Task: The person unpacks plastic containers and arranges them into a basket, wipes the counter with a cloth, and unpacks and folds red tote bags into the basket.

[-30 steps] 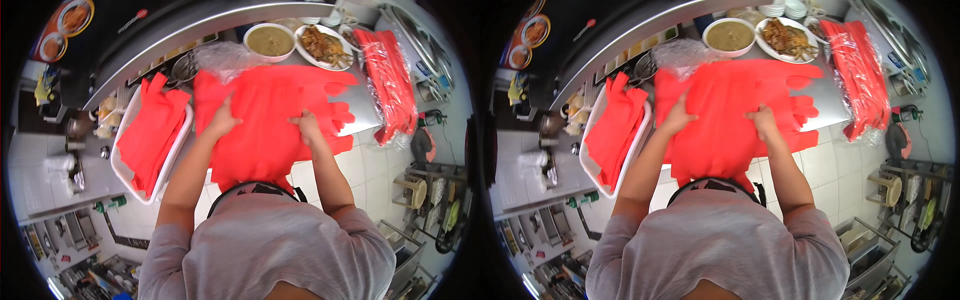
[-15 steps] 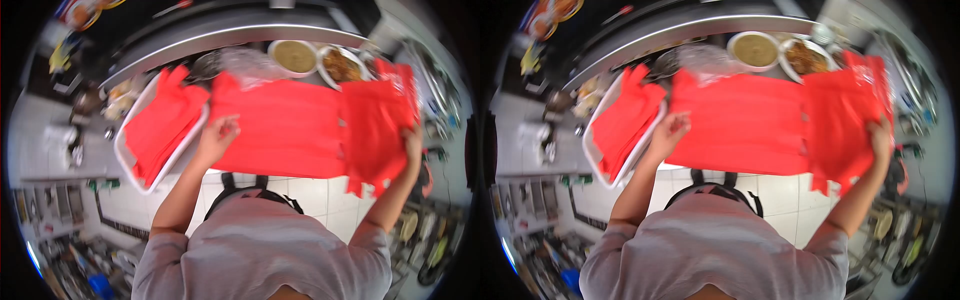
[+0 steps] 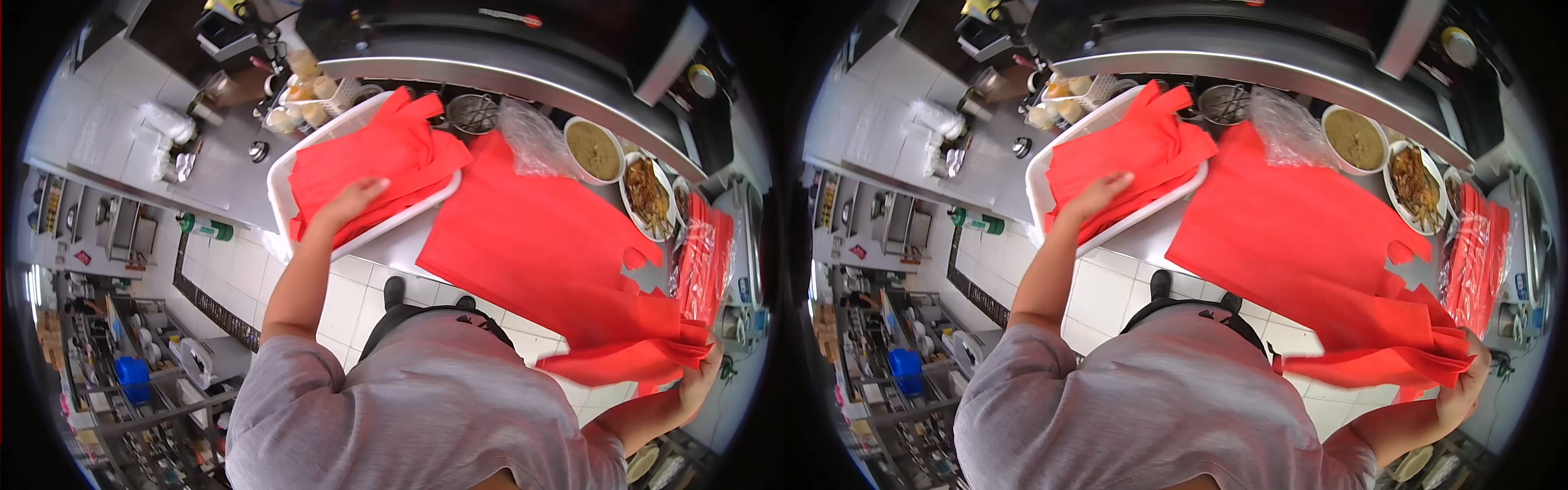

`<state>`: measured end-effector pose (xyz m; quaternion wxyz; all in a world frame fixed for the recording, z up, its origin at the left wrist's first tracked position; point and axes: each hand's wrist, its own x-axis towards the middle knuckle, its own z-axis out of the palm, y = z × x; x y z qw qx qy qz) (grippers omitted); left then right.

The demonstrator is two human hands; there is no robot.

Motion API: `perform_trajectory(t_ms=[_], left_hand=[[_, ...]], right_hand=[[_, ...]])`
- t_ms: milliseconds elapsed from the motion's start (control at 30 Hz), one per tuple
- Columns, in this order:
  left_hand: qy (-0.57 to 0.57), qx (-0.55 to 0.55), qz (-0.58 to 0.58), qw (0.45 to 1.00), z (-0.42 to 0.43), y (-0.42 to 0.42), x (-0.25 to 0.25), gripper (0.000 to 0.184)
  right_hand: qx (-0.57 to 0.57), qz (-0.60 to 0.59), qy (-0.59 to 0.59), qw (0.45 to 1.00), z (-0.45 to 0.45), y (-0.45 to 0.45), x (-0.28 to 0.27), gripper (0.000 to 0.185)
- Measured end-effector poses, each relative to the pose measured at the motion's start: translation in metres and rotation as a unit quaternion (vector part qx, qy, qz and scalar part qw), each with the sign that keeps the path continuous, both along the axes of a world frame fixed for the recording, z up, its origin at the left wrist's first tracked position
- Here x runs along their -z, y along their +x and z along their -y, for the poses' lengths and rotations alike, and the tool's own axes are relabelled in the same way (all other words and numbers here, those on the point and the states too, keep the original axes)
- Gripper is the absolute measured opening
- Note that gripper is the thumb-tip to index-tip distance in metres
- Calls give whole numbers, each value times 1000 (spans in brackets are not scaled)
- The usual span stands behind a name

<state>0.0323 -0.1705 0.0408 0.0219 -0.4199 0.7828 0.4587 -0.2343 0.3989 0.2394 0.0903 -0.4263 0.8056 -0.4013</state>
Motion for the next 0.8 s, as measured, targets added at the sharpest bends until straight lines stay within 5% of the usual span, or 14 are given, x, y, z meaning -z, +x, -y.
perform_trajectory(t_ms=[133, 333, 433, 467, 533, 567, 667, 733, 800], left_hand=[[38, 51, -1, 998, -16, 10, 8, 68], [-83, -224, -184, 954, 103, 72, 4, 51], [166, -444, -304, 826, 110, 97, -31, 46], [258, -404, -337, 810, 114, 107, -20, 46], [430, -313, -397, 748, 121, 123, 16, 47], [432, -329, -370, 754, 119, 123, 38, 48], [377, -352, -364, 775, 103, 121, 50, 52], [342, -386, -346, 783, 95, 117, 48, 59], [323, -443, -295, 782, 102, 114, 44, 74]], right_hand=[[12, -67, -21, 997, 59, 25, 3, 16], [-94, -184, -37, 978, 179, 92, -21, 26], [-196, -272, -43, 941, 279, 122, -29, 28], [-221, -289, -50, 930, 321, 136, -22, 34], [-295, -261, -67, 917, 419, 165, 1, 8], [-310, -268, -30, 912, 470, 180, 15, 30], [-321, -261, -12, 910, 607, 200, 110, 33], [-259, -402, 56, 877, 661, 204, 180, 37], [-124, -298, 65, 944, 664, 231, 193, 43]])
